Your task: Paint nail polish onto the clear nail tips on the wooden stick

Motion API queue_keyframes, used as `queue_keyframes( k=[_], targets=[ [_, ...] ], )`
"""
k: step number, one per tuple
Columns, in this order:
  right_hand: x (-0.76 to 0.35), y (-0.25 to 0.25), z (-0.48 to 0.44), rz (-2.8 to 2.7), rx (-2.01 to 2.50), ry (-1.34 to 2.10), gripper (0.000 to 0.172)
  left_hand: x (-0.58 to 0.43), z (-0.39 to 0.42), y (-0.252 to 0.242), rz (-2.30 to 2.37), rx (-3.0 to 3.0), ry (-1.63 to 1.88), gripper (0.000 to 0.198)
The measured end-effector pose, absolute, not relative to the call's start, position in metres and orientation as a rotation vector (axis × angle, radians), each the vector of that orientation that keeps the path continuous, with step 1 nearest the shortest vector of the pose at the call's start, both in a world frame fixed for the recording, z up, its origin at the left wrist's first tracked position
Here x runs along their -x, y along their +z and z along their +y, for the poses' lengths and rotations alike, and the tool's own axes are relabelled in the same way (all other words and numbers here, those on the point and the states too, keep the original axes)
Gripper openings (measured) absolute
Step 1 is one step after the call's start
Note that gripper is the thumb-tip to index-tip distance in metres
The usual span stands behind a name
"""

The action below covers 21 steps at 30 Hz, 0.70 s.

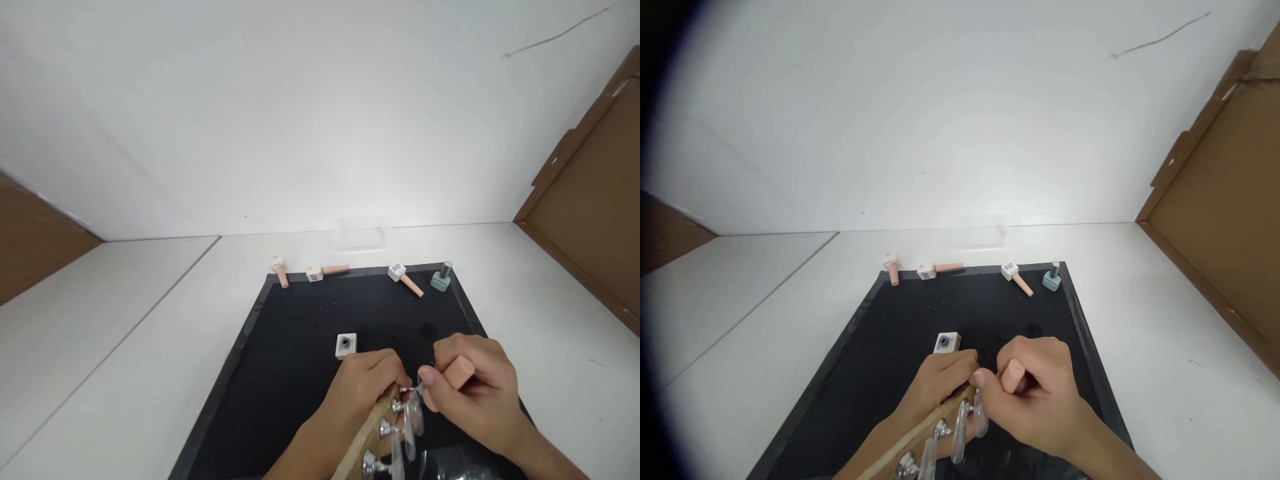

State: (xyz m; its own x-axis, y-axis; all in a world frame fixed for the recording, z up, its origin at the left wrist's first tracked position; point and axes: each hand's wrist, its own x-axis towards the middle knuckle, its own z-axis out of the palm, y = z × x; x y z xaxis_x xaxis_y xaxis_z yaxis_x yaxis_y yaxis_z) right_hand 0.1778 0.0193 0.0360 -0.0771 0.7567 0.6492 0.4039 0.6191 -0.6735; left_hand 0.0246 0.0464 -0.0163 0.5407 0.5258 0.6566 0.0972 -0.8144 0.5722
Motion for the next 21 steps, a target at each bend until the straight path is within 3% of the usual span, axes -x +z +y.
queue_keyframes(
  k=[10, 21],
  targets=[
    [-0.1775, 0.0319, 0.0193, -1.672, 1.030, 0.217, 0.029, -0.0268, 0.0478, -0.0198, 0.461, -2.330, 1.273, 0.014],
    [-0.1762, 0.0342, 0.0191, -1.687, 0.951, 0.360, 0.029, -0.0249, 0.0494, -0.0164, 0.447, -2.266, 1.238, 0.014]
  ],
)
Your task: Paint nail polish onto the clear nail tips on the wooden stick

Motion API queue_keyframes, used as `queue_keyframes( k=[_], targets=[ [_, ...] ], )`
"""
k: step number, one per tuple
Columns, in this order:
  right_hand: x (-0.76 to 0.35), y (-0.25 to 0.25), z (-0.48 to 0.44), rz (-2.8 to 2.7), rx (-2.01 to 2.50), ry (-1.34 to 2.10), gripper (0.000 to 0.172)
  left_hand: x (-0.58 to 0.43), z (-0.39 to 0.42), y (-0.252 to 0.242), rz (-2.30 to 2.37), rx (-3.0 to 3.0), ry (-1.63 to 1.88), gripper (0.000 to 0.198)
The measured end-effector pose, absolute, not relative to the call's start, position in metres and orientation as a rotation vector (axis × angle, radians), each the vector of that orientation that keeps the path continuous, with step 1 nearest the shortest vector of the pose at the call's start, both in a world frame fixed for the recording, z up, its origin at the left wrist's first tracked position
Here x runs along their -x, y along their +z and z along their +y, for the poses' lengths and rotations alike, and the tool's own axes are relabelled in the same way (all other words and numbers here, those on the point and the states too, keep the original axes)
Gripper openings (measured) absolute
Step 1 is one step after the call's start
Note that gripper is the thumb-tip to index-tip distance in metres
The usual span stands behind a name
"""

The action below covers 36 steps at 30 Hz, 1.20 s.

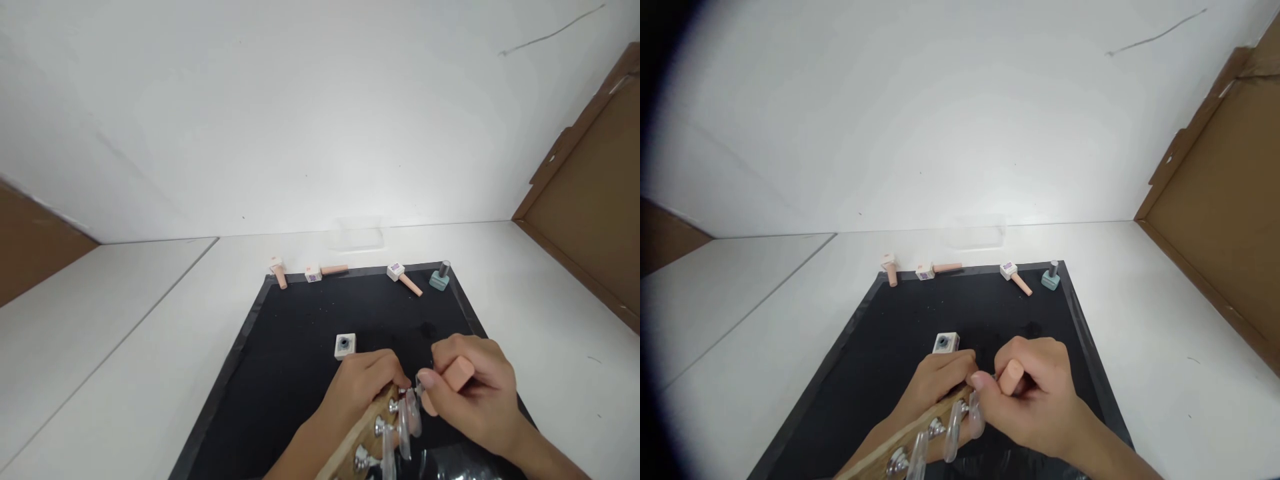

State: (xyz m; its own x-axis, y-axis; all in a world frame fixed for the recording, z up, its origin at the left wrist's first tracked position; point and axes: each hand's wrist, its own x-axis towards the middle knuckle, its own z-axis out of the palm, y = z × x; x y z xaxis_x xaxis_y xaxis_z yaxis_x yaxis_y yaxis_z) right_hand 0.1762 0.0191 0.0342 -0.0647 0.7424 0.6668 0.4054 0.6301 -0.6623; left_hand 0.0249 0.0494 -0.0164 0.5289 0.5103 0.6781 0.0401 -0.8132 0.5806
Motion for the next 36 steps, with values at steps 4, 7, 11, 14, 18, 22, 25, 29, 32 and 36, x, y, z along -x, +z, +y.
queue_keyframes(
  k=[4, 7, 11, 14, 18, 22, 25, 29, 32, 36],
  targets=[
    [-0.1772, 0.0337, 0.0207, -1.716, 0.951, 0.325, 0.030, -0.0271, 0.0472, -0.0169, 0.517, -2.258, 1.193, 0.014],
    [-0.1765, 0.0309, 0.0209, -1.692, 0.964, 0.267, 0.030, -0.0248, 0.0442, -0.0177, 0.516, -2.260, 1.178, 0.014],
    [-0.1749, 0.0301, 0.0200, -1.629, 0.951, 0.299, 0.029, -0.0198, 0.0440, -0.0190, 0.525, -2.249, 1.147, 0.012],
    [-0.1746, 0.0322, 0.0197, -1.632, 0.924, 0.388, 0.029, -0.0181, 0.0458, -0.0174, 0.504, -2.229, 1.138, 0.012],
    [-0.1763, 0.0335, 0.0205, -1.689, 0.914, 0.392, 0.031, -0.0198, 0.0473, -0.0140, 0.499, -2.228, 1.114, 0.016],
    [-0.1771, 0.0317, 0.0211, -1.694, 0.910, 0.308, 0.031, -0.0215, 0.0471, -0.0144, 0.555, -2.226, 1.089, 0.017],
    [-0.1756, 0.0308, 0.0209, -1.684, 0.916, 0.269, 0.030, -0.0210, 0.0463, -0.0155, 0.605, -2.219, 1.088, 0.016],
    [-0.1739, 0.0321, 0.0207, -1.641, 0.908, 0.303, 0.028, -0.0191, 0.0457, -0.0146, 0.634, -2.204, 1.089, 0.016],
    [-0.1751, 0.0335, 0.0218, -1.672, 0.877, 0.337, 0.028, -0.0194, 0.0456, -0.0134, 0.632, -2.209, 1.067, 0.015],
    [-0.1772, 0.0329, 0.0235, -1.722, 0.882, 0.273, 0.030, -0.0223, 0.0453, -0.0135, 0.637, -2.221, 1.056, 0.017]
  ],
)
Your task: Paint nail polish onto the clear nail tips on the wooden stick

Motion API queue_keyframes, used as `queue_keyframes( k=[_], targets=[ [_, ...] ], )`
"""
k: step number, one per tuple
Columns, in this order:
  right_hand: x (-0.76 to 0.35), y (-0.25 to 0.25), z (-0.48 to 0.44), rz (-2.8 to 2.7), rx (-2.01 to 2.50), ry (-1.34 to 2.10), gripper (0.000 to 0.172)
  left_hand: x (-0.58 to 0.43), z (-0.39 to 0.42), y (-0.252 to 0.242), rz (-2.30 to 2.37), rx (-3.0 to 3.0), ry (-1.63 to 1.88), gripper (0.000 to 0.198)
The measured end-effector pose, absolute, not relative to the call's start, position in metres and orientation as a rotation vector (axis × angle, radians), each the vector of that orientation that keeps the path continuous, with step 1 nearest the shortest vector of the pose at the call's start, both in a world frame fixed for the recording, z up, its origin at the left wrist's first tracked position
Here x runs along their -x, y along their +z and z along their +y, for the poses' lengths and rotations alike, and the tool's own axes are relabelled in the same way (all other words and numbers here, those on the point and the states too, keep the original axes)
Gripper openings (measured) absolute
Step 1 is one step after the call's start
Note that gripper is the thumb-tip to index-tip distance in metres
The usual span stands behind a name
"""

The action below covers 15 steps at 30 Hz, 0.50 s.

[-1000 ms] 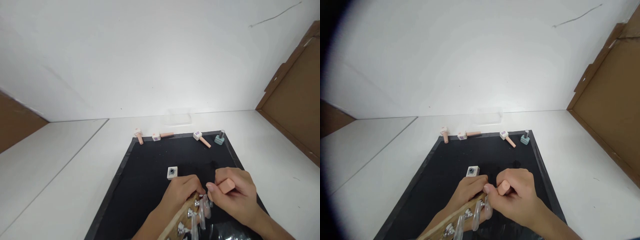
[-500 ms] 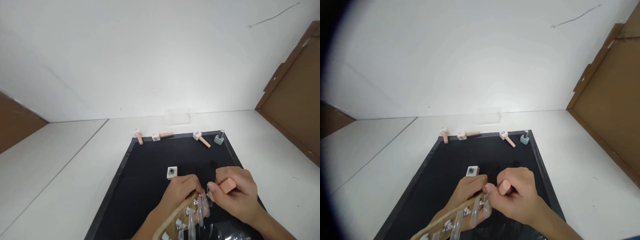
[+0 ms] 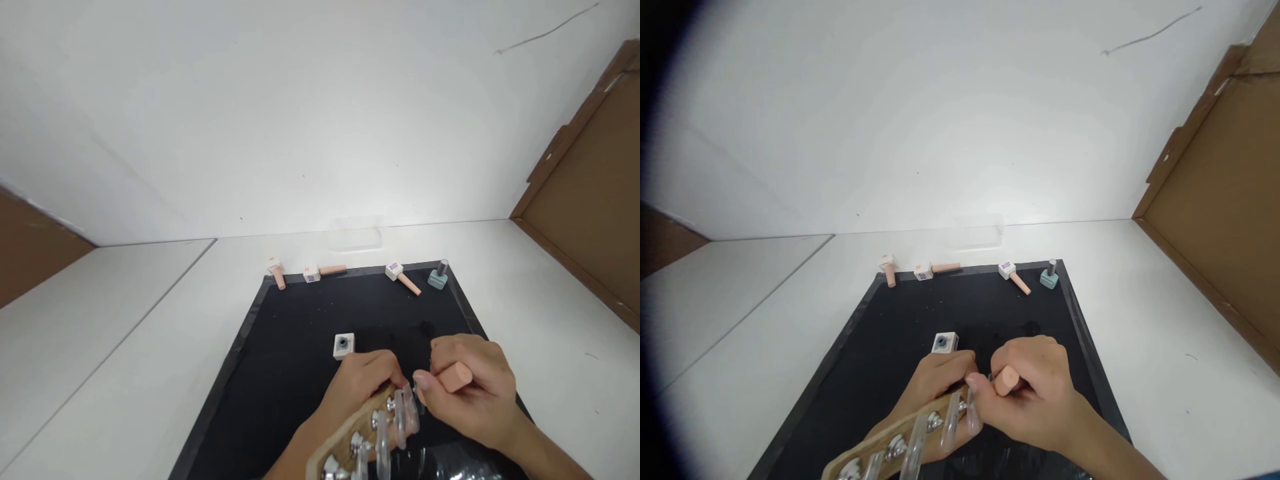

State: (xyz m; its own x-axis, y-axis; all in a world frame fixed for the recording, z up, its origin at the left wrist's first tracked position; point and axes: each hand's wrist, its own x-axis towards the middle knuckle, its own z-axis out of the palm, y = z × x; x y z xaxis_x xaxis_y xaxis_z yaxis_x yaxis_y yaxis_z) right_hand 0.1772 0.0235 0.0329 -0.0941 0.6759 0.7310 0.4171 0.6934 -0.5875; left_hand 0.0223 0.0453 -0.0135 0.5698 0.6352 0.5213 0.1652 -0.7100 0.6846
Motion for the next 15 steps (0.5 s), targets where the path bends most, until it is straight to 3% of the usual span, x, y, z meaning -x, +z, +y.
queue_keyframes(
  k=[15],
  targets=[
    [-0.1752, 0.0282, 0.0180, -1.571, 1.020, 0.294, 0.029, -0.0156, 0.0413, -0.0185, 0.535, -2.179, 1.095, 0.017]
  ],
)
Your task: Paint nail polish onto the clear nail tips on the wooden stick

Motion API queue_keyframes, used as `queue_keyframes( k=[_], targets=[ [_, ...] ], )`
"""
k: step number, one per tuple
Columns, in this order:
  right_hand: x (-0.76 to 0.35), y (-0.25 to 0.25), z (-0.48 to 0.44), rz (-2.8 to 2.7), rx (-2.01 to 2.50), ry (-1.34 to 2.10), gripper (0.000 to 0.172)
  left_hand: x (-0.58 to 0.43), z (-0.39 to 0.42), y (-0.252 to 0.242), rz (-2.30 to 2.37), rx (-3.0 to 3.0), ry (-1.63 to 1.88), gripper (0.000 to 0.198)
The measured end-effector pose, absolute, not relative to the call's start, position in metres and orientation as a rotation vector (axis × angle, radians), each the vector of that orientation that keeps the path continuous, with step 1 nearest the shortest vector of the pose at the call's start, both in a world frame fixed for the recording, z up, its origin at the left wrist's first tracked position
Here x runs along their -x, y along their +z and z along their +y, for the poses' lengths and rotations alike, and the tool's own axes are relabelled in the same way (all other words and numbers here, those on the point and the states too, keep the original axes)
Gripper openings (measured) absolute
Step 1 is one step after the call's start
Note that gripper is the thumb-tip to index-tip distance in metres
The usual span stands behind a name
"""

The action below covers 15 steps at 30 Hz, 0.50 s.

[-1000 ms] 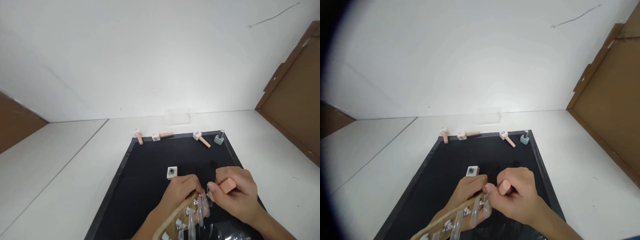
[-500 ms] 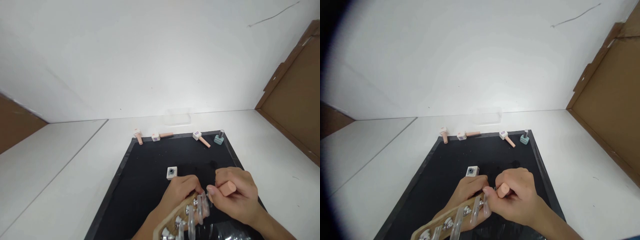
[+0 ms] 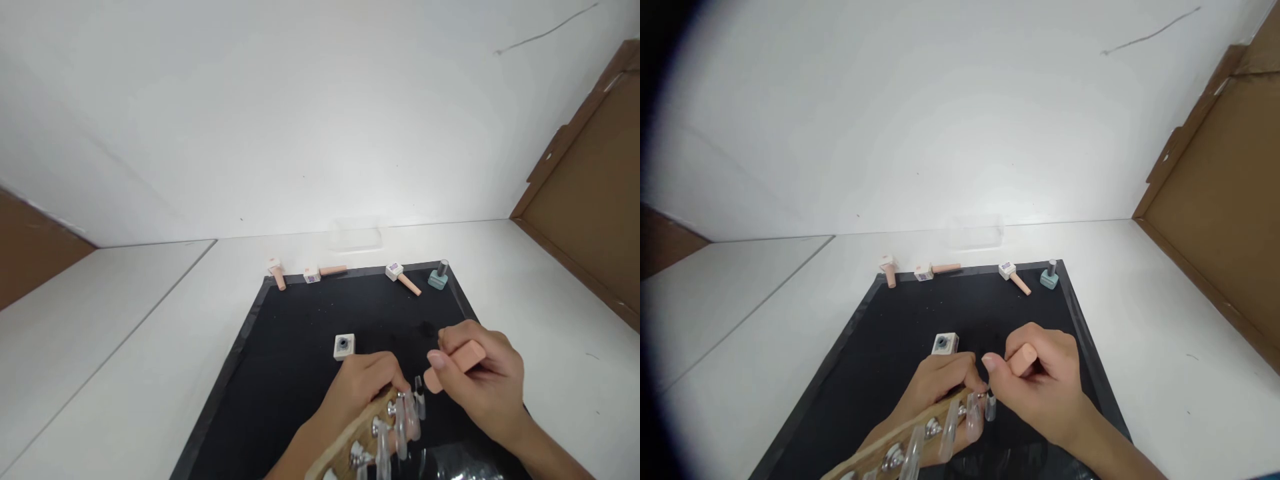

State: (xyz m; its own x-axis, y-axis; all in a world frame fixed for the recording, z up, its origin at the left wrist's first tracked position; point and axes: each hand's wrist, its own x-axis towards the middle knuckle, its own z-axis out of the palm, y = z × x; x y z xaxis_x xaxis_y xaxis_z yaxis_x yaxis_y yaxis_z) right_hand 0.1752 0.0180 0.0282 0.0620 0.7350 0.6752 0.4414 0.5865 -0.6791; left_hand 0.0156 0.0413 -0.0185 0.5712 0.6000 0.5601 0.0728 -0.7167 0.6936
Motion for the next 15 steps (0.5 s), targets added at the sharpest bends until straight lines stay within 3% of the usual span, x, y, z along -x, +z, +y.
queue_keyframes(
  k=[5, 15],
  targets=[
    [-0.1764, 0.0300, 0.0185, -1.617, 1.036, 0.252, 0.031, -0.0224, 0.0452, -0.0275, 0.384, -2.185, 1.259, 0.022],
    [-0.1745, 0.0236, 0.0174, -1.539, 1.062, 0.205, 0.026, -0.0176, 0.0463, -0.0263, 0.371, -2.280, 1.277, 0.011]
  ],
)
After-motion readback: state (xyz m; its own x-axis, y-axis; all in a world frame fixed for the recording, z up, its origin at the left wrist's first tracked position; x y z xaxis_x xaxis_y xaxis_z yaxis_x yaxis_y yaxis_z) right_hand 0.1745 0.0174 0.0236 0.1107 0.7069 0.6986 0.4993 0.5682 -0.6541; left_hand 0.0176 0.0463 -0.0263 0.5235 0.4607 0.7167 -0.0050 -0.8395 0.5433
